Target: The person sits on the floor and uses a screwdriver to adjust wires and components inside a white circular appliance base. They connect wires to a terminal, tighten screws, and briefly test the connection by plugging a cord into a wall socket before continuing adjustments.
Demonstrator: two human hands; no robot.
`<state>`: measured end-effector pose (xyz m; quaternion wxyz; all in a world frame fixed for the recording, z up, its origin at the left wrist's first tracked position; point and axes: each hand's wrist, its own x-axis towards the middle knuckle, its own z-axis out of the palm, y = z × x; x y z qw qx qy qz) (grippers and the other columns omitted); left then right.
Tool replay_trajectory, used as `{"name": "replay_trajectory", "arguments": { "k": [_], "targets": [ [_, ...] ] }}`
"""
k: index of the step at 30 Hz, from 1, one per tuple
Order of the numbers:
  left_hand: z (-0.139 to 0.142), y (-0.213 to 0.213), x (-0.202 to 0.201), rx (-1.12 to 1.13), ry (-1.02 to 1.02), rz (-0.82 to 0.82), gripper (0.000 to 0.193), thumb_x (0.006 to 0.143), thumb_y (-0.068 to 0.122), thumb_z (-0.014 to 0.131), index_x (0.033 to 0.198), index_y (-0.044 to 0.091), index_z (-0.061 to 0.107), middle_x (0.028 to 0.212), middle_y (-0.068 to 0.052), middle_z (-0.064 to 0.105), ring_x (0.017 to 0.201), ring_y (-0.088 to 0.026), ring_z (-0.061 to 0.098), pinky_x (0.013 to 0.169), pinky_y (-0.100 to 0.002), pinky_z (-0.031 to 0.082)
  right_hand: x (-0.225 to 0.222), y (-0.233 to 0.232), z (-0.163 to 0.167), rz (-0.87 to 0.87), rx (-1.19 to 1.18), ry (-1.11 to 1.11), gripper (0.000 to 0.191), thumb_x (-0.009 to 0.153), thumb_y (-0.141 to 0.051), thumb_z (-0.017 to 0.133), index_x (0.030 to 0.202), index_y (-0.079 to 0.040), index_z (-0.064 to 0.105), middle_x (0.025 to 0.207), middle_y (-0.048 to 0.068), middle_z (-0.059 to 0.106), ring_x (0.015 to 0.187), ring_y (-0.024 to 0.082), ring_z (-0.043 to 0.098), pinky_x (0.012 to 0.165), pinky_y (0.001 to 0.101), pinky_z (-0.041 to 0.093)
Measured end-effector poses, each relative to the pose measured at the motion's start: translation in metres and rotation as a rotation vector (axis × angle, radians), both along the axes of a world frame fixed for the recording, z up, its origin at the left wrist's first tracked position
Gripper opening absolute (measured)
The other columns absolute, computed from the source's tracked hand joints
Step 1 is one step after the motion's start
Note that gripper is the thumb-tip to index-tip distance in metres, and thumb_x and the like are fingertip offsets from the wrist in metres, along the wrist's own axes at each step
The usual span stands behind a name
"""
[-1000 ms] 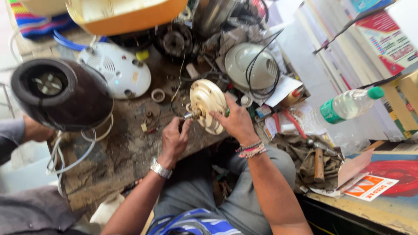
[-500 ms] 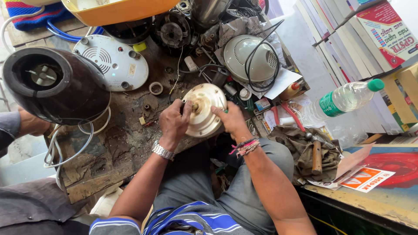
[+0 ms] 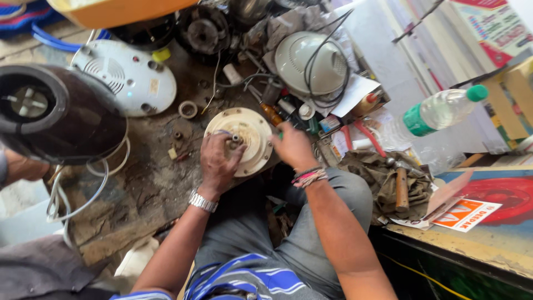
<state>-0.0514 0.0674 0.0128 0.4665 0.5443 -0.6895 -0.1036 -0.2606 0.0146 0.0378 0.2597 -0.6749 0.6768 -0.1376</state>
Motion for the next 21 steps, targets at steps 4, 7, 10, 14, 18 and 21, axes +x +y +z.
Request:
{"name": "replay_trajectory", "arguments": {
  "k": [4,7,10,14,18,21],
  "targets": [
    [-0.009,0.000,0.003,0.125,0.119,-0.028,0.032,0.087,0.022,0.082,0.109,0.004,0.067,0.113,-0.012,0.071,0.113,-0.031,0.062,0.104,-0.045,0.046,0.002,-0.010,-0.002,-0.048,-0.196,-0.003,0.039,0.086,-0.012,0.060,0.125,-0.008,0.059,0.113,0.024,0.069,0.105,0.044,0.065,0.092,0.0535,0.051],
    [-0.012,0.000,0.004,0.136,0.124,-0.040,0.028,0.087,0.020,0.083,0.107,0.005,0.069,0.113,-0.011,0.072,0.114,-0.029,0.063,0.105,-0.043,0.046,0.015,-0.010,-0.009,0.024,-0.186,-0.022,0.041,0.088,-0.005,0.056,0.129,-0.011,0.060,0.118,0.024,0.064,0.107,0.046,0.061,0.093,0.0521,0.050],
    [-0.012,-0.001,0.006,0.144,0.128,-0.073,0.028,0.087,0.017,0.083,0.108,0.005,0.069,0.115,-0.011,0.073,0.117,-0.029,0.063,0.107,-0.043,0.046,0.022,-0.010,-0.011,0.115,-0.247,0.013,0.042,0.086,-0.002,0.055,0.126,-0.011,0.062,0.116,0.022,0.063,0.107,0.043,0.063,0.093,0.0487,0.053],
    [-0.013,-0.002,0.011,0.146,0.193,-0.098,0.028,0.085,0.011,0.080,0.110,0.005,0.069,0.117,-0.011,0.073,0.117,-0.029,0.064,0.105,-0.043,0.050,0.015,-0.015,-0.006,0.084,-0.262,0.141,0.029,0.091,-0.007,0.058,0.116,-0.015,0.069,0.115,0.017,0.064,0.105,0.040,0.064,0.089,0.0481,0.053],
    [-0.012,-0.001,0.011,0.192,0.223,-0.089,0.031,0.084,0.011,0.078,0.112,0.006,0.066,0.117,-0.010,0.071,0.114,-0.028,0.064,0.102,-0.042,0.053,0.000,-0.022,-0.002,0.024,-0.290,0.409,0.021,0.090,-0.011,0.062,0.110,-0.012,0.069,0.112,0.015,0.062,0.105,0.038,0.064,0.084,0.0489,0.055],
    [-0.012,-0.003,0.011,0.187,0.233,-0.103,0.043,0.084,0.016,0.083,0.121,0.005,0.063,0.115,-0.011,0.068,0.111,-0.029,0.064,0.100,-0.042,0.051,-0.002,-0.024,-0.010,0.040,-0.361,0.519,0.024,0.088,-0.010,0.063,0.111,-0.009,0.064,0.111,0.017,0.061,0.109,0.040,0.063,0.079,0.0493,0.055]
  ]
}}
